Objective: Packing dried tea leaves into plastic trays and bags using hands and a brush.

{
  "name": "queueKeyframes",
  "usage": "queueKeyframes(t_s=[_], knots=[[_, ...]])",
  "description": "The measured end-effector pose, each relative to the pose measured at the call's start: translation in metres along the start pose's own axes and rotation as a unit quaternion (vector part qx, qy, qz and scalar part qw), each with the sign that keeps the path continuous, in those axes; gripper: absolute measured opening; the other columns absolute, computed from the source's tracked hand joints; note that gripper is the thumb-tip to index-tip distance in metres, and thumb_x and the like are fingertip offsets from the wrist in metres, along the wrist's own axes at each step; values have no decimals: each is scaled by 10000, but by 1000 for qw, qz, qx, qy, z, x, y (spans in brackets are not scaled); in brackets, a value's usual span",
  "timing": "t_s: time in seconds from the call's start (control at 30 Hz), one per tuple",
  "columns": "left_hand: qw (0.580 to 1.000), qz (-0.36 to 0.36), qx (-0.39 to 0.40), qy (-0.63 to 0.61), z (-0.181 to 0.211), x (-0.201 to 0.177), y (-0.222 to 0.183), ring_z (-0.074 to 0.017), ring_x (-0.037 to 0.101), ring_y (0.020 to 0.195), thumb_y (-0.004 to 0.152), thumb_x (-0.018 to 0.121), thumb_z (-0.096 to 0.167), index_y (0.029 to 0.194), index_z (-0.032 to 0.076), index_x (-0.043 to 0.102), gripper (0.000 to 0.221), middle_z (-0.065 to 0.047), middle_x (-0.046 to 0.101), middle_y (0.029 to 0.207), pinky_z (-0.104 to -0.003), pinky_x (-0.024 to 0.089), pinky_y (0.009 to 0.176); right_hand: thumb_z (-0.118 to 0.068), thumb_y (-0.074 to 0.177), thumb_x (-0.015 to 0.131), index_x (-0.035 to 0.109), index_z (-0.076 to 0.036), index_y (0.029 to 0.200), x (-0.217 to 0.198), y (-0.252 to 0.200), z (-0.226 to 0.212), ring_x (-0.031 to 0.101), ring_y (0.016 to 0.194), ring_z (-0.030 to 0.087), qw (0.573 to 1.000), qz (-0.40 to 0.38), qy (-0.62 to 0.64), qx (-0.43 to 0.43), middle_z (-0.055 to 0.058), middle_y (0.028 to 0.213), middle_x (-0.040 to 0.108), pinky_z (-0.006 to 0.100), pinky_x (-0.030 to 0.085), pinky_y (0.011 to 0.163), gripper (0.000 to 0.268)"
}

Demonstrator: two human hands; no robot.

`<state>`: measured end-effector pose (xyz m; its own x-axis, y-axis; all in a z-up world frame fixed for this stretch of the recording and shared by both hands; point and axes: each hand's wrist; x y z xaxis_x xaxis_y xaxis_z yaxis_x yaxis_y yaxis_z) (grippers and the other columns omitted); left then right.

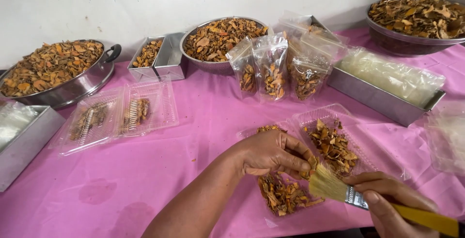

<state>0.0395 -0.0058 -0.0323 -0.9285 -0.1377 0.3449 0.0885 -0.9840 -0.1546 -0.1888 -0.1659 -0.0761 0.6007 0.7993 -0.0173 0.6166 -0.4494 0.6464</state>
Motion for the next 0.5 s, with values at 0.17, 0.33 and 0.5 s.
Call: queueKeyframes(t_s=[0.17, 0.33, 0.5], knots=[[1000, -10, 5, -25, 3, -4, -2, -315, 755, 915, 881, 754, -38, 1113, -59, 719, 235, -199, 752, 1008, -375, 655, 767, -77, 913, 621, 741, 30, 856, 2, 12, -10, 813, 875, 251, 993, -12, -110, 35, 180, 988, 810, 295, 653, 718, 171], [1000, 14, 11, 12, -3, -1, 1, -225, 742, 976, 856, 774, -15, 1104, -51, 728, 255, -164, 755, 1037, -319, 643, 843, -48, 1049, 560, 601, 46, 1046, 0, 15, 16, 727, 1089, 338, 992, 122, 30, -5, 260, 1128, 682, 419, 602, 1072, 103], [999, 33, 20, -16, -4, -11, 4, -250, 734, 922, 861, 748, -67, 1113, -80, 705, 256, -197, 739, 996, -323, 637, 869, -136, 887, 669, 798, -16, 886, 7, 15, -20, 782, 998, 171, 986, -42, -158, 35, 75, 963, 828, 272, 627, 824, 176]])
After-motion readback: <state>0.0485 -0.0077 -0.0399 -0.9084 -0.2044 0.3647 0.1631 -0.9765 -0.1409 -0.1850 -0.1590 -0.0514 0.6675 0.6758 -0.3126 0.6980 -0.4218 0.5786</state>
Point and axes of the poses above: each hand's wrist, its own y-axis towards the middle knuckle, its own x-axis out of the palm, z = x × y
